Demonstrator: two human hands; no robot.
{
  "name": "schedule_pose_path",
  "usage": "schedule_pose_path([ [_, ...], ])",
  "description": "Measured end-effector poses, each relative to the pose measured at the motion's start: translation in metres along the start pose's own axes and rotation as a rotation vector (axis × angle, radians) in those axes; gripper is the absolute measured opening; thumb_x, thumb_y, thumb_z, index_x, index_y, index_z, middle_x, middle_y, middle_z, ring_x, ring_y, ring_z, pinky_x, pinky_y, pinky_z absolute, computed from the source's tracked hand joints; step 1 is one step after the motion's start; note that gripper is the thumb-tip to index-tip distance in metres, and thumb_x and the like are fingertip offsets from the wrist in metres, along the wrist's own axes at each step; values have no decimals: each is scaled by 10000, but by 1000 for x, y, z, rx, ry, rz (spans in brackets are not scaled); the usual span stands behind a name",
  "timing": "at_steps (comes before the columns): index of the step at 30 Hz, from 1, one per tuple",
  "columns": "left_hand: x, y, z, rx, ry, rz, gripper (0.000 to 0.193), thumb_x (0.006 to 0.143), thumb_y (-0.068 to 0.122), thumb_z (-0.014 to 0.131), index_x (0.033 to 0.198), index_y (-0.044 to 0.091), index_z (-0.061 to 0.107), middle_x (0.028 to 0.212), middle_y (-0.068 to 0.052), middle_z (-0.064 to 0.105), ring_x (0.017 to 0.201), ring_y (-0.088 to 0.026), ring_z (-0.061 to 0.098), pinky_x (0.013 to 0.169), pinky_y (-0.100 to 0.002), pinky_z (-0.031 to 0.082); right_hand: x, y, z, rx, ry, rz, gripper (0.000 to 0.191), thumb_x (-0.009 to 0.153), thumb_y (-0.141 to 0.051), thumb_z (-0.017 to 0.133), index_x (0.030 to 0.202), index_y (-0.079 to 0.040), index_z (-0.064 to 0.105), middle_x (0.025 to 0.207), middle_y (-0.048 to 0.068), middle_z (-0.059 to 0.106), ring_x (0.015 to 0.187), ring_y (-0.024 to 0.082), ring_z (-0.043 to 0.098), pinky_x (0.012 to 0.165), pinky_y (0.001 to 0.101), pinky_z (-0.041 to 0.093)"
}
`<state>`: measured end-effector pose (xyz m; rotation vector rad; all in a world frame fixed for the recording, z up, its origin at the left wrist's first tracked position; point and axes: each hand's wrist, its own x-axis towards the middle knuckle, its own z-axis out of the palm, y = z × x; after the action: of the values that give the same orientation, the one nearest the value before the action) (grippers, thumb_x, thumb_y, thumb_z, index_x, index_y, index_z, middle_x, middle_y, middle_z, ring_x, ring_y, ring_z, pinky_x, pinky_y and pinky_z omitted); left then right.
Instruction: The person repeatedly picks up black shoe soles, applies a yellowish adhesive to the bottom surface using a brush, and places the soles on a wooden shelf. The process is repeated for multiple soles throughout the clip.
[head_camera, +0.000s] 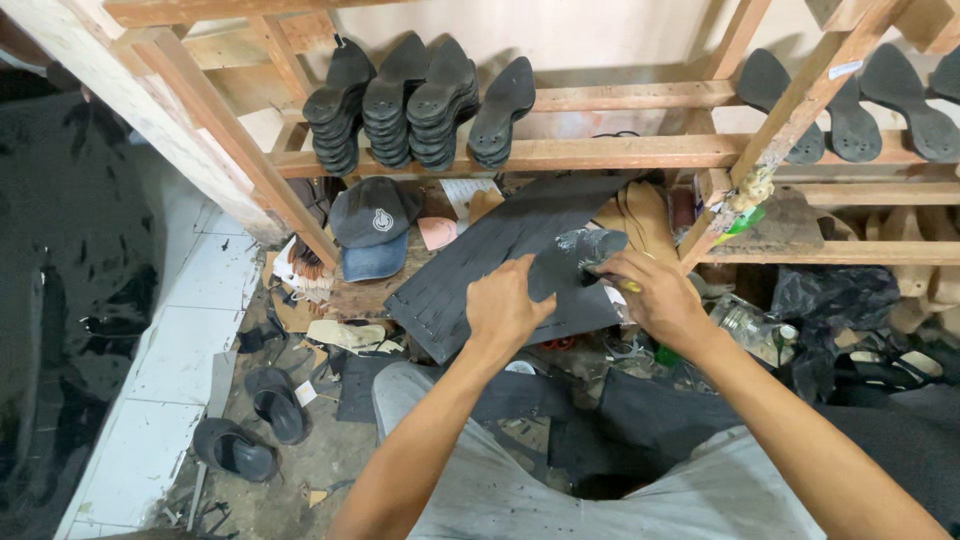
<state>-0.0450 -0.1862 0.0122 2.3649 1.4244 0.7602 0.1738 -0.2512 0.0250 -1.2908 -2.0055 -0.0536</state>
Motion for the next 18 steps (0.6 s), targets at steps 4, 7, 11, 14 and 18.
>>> schedule_pose_path([
  [4, 2, -3, 1, -43, 53, 4, 629, 680, 361, 862, 1209, 61, 701, 1045, -145, 747, 912, -348, 725, 754, -475, 560, -12, -2, 5, -69, 37, 80, 370, 779, 68, 701, 1138, -18, 684, 1064, 153, 683, 997, 359, 663, 837, 422, 527],
  [7, 1, -6, -1, -49, 71, -7, 624, 679, 359, 865, 1204, 63, 702, 1057, -150, 744, 917, -348, 723, 757, -463, 563, -13, 9, 8, 17, 99, 64, 258, 820, 25, 732, 1072, 2, 680, 1018, 154, 694, 951, 340, 674, 811, 411, 532],
  [11, -4, -6, 0, -59, -8, -36, 561, 687, 356, 865, 1152, 74, 727, 1042, -145, 752, 926, -350, 721, 771, -465, 558, -2, 40, 3, -60, 220, 388, 115, 1014, -18, 732, 915, 11, 682, 1063, 144, 739, 840, 282, 735, 746, 362, 571],
  [14, -5, -5, 2, -55, 69, 2, 601, 664, 341, 866, 1176, 61, 720, 1030, -159, 749, 906, -357, 722, 754, -466, 560, -1, 49, 6, 58, 278, 183, 99, 909, -11, 763, 984, 32, 717, 954, 149, 728, 808, 307, 736, 732, 388, 564],
  [18, -7, -5, 1, -38, 73, 39, 598, 682, 349, 865, 1180, 54, 717, 1032, -168, 749, 911, -356, 723, 750, -467, 559, -1, 48, 6, -75, 242, 210, 149, 923, 17, 741, 1062, 56, 701, 1038, 197, 709, 904, 361, 707, 775, 402, 552],
])
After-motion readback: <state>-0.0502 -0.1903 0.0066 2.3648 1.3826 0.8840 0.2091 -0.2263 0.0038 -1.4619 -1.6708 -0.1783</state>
